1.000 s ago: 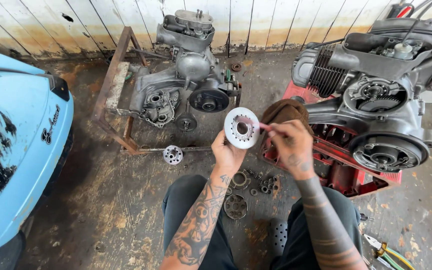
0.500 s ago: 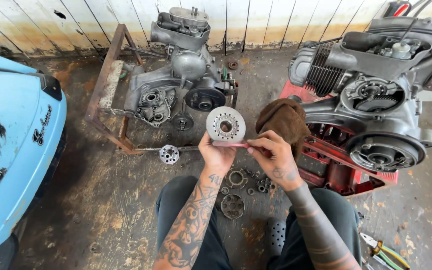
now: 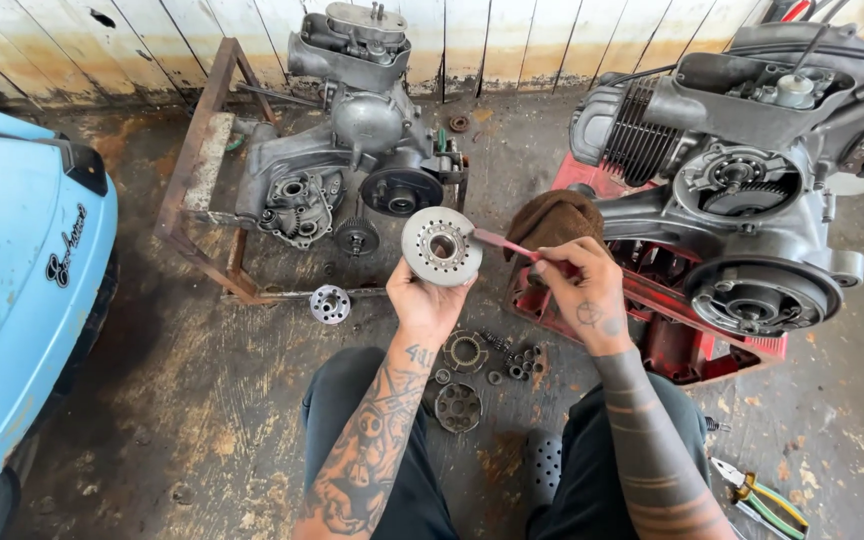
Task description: Cleaning a motorcycle engine component with a brush and inspecting related parts on the floor.
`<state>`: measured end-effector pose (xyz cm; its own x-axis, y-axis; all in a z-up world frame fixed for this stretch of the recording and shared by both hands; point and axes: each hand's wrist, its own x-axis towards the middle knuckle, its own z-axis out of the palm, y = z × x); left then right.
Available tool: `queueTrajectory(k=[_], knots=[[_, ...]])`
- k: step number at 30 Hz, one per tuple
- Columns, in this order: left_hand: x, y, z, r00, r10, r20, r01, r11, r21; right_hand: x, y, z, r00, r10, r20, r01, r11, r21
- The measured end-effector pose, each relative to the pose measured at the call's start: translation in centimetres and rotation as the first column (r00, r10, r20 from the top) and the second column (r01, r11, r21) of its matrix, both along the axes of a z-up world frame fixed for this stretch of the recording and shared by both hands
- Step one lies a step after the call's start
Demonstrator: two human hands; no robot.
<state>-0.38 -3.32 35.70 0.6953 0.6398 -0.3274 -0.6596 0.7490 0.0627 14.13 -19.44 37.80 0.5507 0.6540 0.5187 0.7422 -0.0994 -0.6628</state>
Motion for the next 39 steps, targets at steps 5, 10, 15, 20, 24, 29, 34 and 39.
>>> queueTrajectory(k=[5, 10, 15, 20, 24, 29, 34, 39], knots=[[0.0, 0.2, -0.4, 0.999, -0.029, -0.021, 0.029, 1.0, -0.005, -4.2, 1.0, 2.6, 0.996, 0.09, 0.026, -0.09, 0.996, -0.01], [-1.1, -1.0, 2.3, 0.999, -0.048, 0.001, 0.048, 0.995, 0.082, -1.5, 0.0, 1.1, 1.0, -0.007, 0.027, 0.007, 1.0, 0.03], [-1.3, -0.9, 1.7, 0.997, -0.074, 0.001, 0.074, 0.989, 0.126, -6.4, 1.2, 2.6, 0.994, 0.085, 0.064, -0.087, 0.996, 0.023], [-1.9, -1.8, 4.4, 0.998, -0.055, 0.006, 0.054, 0.989, 0.138, -2.1, 0.3, 1.5, 0.998, 0.008, 0.057, -0.011, 0.998, 0.056], [-1.8, -0.9, 1.6, 0.997, -0.081, -0.005, 0.081, 0.99, 0.118, -7.3, 1.0, 3.5, 0.995, 0.061, 0.073, -0.062, 0.998, 0.014], [-1.8, -1.1, 3.5, 0.998, -0.055, -0.016, 0.056, 0.991, 0.12, -2.9, 0.2, 1.4, 0.997, -0.017, 0.071, 0.015, 1.0, 0.028], [-2.6, -1.5, 5.2, 0.994, -0.1, -0.049, 0.106, 0.986, 0.126, -6.6, 0.5, 4.3, 0.994, 0.053, 0.1, -0.051, 0.998, -0.024], [-1.8, -1.0, 3.6, 0.998, -0.059, -0.013, 0.06, 0.993, 0.102, -1.1, -0.8, 0.9, 0.998, -0.025, 0.053, 0.023, 0.999, 0.042]])
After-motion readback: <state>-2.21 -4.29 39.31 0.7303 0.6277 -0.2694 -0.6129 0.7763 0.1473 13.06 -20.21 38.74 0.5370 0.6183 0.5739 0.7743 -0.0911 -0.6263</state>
